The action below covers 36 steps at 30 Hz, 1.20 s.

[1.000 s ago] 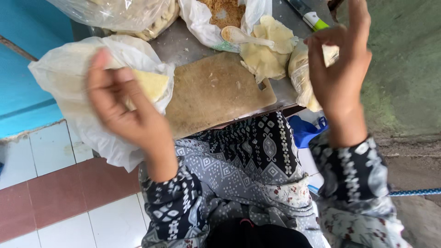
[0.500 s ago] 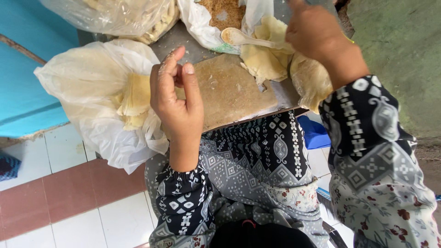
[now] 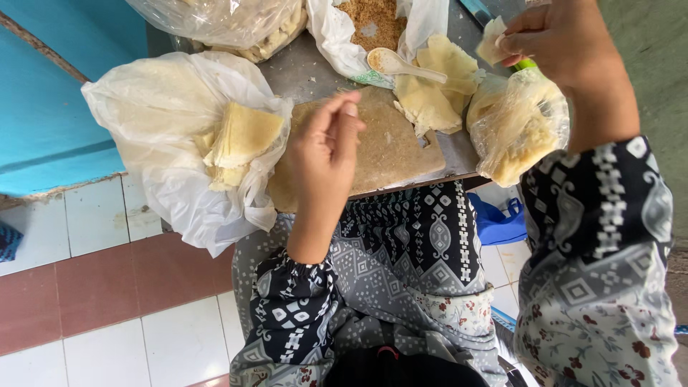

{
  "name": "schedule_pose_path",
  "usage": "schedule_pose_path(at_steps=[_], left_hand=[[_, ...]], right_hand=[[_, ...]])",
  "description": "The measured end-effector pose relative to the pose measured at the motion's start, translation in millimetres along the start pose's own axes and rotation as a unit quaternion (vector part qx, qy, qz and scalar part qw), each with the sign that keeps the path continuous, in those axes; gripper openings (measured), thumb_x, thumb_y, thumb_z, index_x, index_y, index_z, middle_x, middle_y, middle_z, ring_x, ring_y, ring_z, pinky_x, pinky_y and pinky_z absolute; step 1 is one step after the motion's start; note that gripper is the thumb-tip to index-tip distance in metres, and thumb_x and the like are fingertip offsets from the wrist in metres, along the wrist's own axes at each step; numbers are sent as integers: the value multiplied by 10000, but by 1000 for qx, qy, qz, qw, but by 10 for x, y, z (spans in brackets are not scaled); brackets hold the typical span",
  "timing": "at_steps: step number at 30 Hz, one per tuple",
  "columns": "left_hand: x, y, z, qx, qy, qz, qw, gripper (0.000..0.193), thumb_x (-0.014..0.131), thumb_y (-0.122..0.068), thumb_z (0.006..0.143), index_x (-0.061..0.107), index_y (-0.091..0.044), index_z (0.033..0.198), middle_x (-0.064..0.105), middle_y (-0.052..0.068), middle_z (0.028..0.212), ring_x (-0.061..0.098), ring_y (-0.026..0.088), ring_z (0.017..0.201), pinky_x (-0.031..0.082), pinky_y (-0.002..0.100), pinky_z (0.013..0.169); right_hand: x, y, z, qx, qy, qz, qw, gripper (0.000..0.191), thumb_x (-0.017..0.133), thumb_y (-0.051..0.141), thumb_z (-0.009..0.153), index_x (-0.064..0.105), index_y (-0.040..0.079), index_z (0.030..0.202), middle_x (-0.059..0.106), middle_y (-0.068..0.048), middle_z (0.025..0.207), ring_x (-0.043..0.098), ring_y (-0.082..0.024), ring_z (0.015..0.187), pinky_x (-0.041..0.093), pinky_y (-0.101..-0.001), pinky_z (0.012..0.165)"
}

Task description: The person sits at a small table and folds filled pastry wrappers. They take a thin square wrapper, spoon brown filling onto it from a plastic bag, fold the wrapper over the filling and press the edges to seal it, placing finished pieces aside and repeating with new wrappers.

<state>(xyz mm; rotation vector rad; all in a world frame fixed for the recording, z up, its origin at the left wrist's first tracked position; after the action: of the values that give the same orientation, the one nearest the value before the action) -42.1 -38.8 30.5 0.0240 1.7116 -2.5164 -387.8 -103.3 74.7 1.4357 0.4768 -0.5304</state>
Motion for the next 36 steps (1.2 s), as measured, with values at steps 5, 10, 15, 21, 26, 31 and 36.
schedule_pose_path(at_steps=[5, 10, 15, 21, 26, 31, 36], left_hand=[[222, 220, -83, -338, 188, -358, 850, 416, 469, -409, 1053, 663, -97, 1249, 777, 116, 1089, 778, 136, 937, 635, 229, 812], [139, 394, -199, -280, 160, -438, 839, 390, 611, -309, 1060, 648, 16, 1274, 729, 141, 1142, 753, 223, 1016, 633, 323, 860], [32, 430, -267, -245, 155, -366, 884, 375, 618, -286, 1047, 663, -12, 1298, 731, 89, 1171, 744, 185, 1016, 603, 273, 818], [-95, 309, -310, -191, 122, -202, 953, 317, 693, -225, 1013, 725, -1, 1236, 749, 66, 979, 688, 92, 834, 588, 233, 730], [-314, 144, -299, -57, 39, 34, 997, 253, 738, -218, 948, 730, 9, 1062, 768, 36, 824, 717, 60, 713, 560, 203, 645], [-448, 95, -310, -82, 51, 187, 978, 197, 720, -260, 964, 741, -76, 899, 750, 65, 721, 734, 205, 649, 543, 336, 601], [-451, 114, -313, -18, 41, 371, 928, 194, 714, -253, 948, 670, -101, 835, 713, 105, 721, 693, 346, 675, 510, 481, 593]], right_hand=[[594, 696, -631, -290, -8, -80, 954, 826, 727, -161, 949, 250, -7, 1606, 720, -193, 1213, 738, -272, 1141, 623, -378, 988], [1149, 1174, -1106, -370, -2, -172, 913, 923, 561, -236, 801, 216, 82, 1595, 766, -187, 1150, 658, -276, 1228, 531, -413, 1019], [1344, 1107, -1024, -114, 9, 293, 949, 812, 601, -157, 997, 184, 34, 1668, 680, -102, 1247, 650, -185, 1230, 558, -290, 1028], [1500, 814, -962, -54, -24, 293, 954, 818, 691, -156, 934, 302, 1, 1636, 701, -82, 1035, 679, -129, 965, 567, -246, 862], [1660, 799, -953, -48, -33, 287, 956, 751, 644, -169, 966, 353, 25, 1630, 648, -83, 1059, 643, -101, 927, 536, -237, 828], [1947, 916, -957, -21, -47, 123, 991, 767, 504, -151, 901, 318, 95, 1603, 610, -87, 1084, 638, -141, 742, 582, -290, 611], [2249, 1012, -907, -206, -157, -195, 946, 800, 686, -57, 816, 417, 69, 1559, 620, -174, 1171, 649, -304, 954, 560, -376, 749]])
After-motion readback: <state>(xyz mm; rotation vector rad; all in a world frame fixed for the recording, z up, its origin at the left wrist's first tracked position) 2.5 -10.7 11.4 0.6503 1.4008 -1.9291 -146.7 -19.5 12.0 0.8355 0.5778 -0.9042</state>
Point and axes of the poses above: each hand's wrist, its own z-axis towards the middle knuckle, its own x-axis out of the palm, y = z × x, the point moved 1 cm from there along z, towards the middle knuckle
